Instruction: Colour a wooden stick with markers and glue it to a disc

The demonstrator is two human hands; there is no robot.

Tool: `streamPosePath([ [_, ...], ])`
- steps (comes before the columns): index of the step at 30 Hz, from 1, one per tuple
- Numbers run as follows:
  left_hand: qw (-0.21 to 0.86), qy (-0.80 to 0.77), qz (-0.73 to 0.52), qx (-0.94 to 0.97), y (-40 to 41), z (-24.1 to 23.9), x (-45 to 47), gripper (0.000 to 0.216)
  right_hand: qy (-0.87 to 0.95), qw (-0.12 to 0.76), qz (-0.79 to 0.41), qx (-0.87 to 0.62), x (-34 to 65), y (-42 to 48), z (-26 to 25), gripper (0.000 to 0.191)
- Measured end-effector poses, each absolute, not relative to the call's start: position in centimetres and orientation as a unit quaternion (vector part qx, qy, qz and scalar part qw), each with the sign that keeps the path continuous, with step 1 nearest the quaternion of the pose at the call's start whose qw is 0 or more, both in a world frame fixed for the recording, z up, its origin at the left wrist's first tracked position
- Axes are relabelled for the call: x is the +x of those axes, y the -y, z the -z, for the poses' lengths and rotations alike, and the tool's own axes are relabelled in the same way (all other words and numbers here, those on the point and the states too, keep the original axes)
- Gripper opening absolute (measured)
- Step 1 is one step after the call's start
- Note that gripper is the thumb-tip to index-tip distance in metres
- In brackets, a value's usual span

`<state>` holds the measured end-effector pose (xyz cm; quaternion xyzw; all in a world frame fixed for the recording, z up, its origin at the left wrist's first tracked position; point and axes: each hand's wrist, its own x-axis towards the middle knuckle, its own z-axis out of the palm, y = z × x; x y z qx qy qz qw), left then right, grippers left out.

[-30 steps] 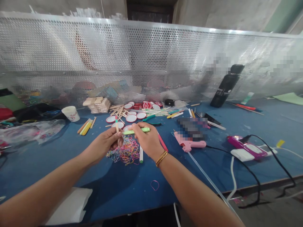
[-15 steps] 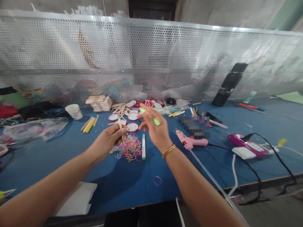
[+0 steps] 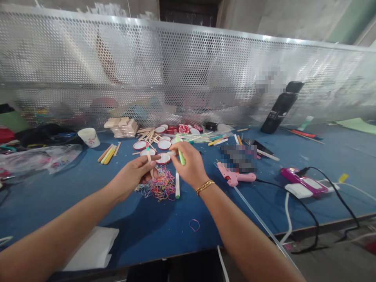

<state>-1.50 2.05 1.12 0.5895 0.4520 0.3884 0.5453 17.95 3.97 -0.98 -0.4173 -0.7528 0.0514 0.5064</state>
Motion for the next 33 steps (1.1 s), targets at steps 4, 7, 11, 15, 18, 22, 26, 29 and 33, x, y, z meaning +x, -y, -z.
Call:
streamPosePath([
  [4, 0.535, -0.471, -0.367, 0.597, -2.4, -0.7, -1.7, 0.023, 0.765, 0.373, -0.009, -0.525, 19.1, -6.1, 2.1, 0.014],
  [7, 0.536, -0.478, -0.342, 0.606, -2.4, -0.6, -1.7, 0.021, 0.750, 0.323, -0.015, -0.577, 19.1, -7.1, 2.8, 0.016],
  [11, 0.539, -0.479, -0.320, 0.615, -2.1, -0.6, -1.6, 0.024, 0.718, 0.371, -0.036, -0.588, 19.0, -6.8, 2.5, 0.018],
  [15, 0.541, -0.459, -0.308, 0.634, -1.7, -0.7, -1.6, 0.024, 0.692, 0.539, -0.113, -0.466, 18.2, -4.3, 1.4, 0.033],
  [18, 0.536, -0.450, -0.309, 0.644, -1.5, -0.7, -1.5, 0.025, 0.687, 0.587, -0.119, -0.413, 16.9, -2.1, 0.8, 0.031],
  [22, 0.522, -0.444, -0.314, 0.656, -1.6, -0.6, -1.5, 0.027, 0.699, 0.596, -0.062, -0.390, 15.4, -0.3, 0.8, 0.014],
  [26, 0.504, -0.440, -0.315, 0.674, -1.8, -0.3, -1.5, 0.032, 0.719, 0.577, -0.009, -0.387, 14.8, -0.1, 1.1, 0.003],
  [29, 0.503, -0.434, -0.314, 0.679, -1.9, -0.2, -1.5, 0.032, 0.715, 0.583, 0.010, -0.387, 14.7, -0.3, 1.2, 0.004],
  [33, 0.506, -0.427, -0.320, 0.677, -1.8, -0.3, -1.4, 0.033, 0.722, 0.597, 0.040, -0.348, 14.7, -0.5, 1.2, 0.006],
])
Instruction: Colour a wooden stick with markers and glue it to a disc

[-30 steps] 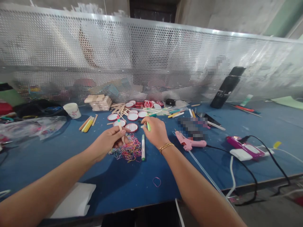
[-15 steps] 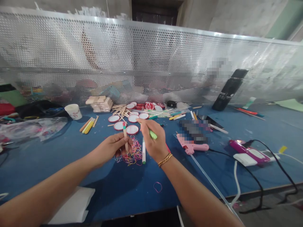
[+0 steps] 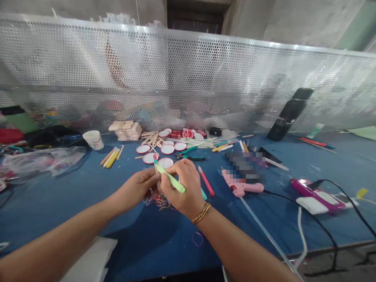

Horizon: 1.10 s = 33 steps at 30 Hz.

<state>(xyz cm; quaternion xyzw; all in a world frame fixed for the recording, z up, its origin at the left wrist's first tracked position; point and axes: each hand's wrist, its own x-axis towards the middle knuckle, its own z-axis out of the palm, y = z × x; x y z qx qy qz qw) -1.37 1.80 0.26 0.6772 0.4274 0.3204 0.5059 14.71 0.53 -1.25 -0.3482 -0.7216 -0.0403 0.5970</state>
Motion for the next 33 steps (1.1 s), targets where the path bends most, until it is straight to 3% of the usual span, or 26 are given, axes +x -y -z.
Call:
streamPosePath([
  [33, 0.494, -0.427, -0.321, 0.686, -1.85, -0.22, -1.56, 0.031, 0.717, 0.596, 0.059, -0.356, 14.84, -0.64, 1.40, 0.006],
])
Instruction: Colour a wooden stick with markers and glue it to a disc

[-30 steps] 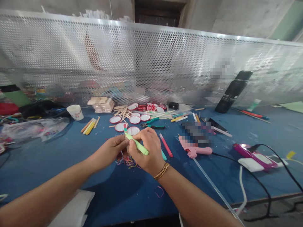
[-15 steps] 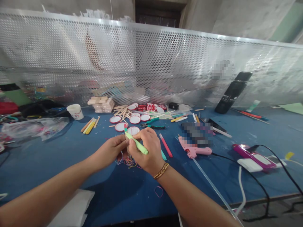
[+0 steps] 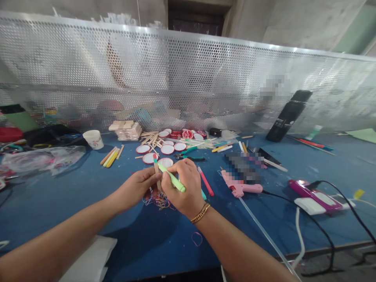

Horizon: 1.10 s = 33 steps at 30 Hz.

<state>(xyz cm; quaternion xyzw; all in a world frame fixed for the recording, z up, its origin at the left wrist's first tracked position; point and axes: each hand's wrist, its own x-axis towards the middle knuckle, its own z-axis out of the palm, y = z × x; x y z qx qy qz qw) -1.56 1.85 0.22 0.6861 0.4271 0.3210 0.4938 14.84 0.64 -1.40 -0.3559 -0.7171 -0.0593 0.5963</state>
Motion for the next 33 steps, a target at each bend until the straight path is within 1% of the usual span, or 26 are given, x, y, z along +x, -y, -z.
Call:
streamPosePath([
  [7, 0.497, -0.417, -0.329, 0.686, -1.88, -0.01, -1.49, 0.030, 0.730, 0.592, 0.053, -0.338, 14.53, -0.52, 1.47, 0.007],
  [16, 0.489, -0.426, -0.321, 0.690, -1.84, -0.15, -1.64, 0.034, 0.719, 0.592, 0.059, -0.358, 14.71, -0.53, 1.22, 0.007],
  [24, 0.501, -0.418, -0.326, 0.684, -1.74, -0.27, -1.52, 0.031, 0.726, 0.593, 0.057, -0.344, 14.45, -0.41, 1.35, 0.008],
  [33, 0.483, -0.427, -0.322, 0.694, -1.90, -0.16, -1.73, 0.033, 0.719, 0.592, 0.061, -0.360, 14.61, -0.43, 1.18, 0.007],
])
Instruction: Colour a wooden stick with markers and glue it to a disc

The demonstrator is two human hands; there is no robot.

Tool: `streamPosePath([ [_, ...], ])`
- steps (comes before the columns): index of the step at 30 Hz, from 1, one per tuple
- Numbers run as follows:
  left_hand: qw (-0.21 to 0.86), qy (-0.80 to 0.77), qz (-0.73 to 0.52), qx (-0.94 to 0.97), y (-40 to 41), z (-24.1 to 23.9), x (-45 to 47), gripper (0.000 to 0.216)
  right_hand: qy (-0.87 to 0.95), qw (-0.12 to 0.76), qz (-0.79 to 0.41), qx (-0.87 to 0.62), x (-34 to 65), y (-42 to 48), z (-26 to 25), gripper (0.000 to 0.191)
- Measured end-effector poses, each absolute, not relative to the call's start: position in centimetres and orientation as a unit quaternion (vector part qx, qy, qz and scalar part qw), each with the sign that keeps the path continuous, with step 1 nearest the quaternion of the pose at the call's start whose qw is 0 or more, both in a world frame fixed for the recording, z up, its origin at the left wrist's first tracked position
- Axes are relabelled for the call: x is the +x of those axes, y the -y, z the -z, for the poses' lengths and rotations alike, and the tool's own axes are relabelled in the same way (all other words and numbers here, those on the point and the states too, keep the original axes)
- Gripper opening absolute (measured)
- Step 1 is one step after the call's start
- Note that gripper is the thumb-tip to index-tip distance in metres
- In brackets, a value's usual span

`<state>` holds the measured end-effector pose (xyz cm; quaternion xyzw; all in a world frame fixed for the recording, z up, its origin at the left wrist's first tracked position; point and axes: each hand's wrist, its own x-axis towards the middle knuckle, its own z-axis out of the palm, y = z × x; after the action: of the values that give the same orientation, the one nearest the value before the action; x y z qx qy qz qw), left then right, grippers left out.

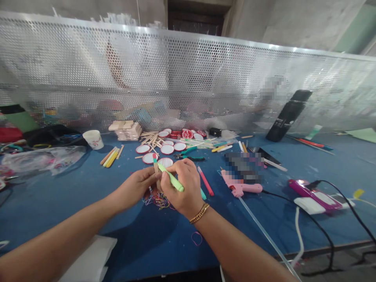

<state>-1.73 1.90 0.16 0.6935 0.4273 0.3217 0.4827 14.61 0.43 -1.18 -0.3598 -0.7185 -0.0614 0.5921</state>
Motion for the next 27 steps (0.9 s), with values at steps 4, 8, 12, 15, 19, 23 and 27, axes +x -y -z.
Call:
streamPosePath([
  [4, 0.488, -0.429, -0.321, 0.689, -1.82, -0.28, -1.67, 0.034, 0.715, 0.596, 0.063, -0.360, 14.58, -0.37, 1.29, 0.006],
  [8, 0.494, -0.426, -0.323, 0.686, -1.72, -0.43, -1.50, 0.031, 0.723, 0.597, 0.061, -0.342, 14.36, -0.33, 1.27, 0.008],
  [12, 0.497, -0.426, -0.326, 0.682, -1.78, -0.39, -1.52, 0.029, 0.724, 0.594, 0.057, -0.347, 14.40, -0.42, 1.19, 0.009],
  [15, 0.493, -0.428, -0.330, 0.682, -1.86, -0.29, -1.64, 0.031, 0.721, 0.588, 0.055, -0.363, 14.61, -0.48, 1.18, 0.008],
  [19, 0.489, -0.428, -0.329, 0.685, -1.84, -0.35, -1.65, 0.034, 0.714, 0.596, 0.058, -0.363, 14.70, -0.45, 1.24, 0.007],
  [23, 0.497, -0.426, -0.328, 0.681, -1.60, -0.75, -1.45, 0.031, 0.724, 0.594, 0.058, -0.345, 14.40, -0.34, 1.21, 0.008],
  [27, 0.491, -0.434, -0.326, 0.681, -1.55, -0.89, -1.47, 0.029, 0.727, 0.591, 0.059, -0.344, 14.29, -0.32, 1.08, 0.008],
])
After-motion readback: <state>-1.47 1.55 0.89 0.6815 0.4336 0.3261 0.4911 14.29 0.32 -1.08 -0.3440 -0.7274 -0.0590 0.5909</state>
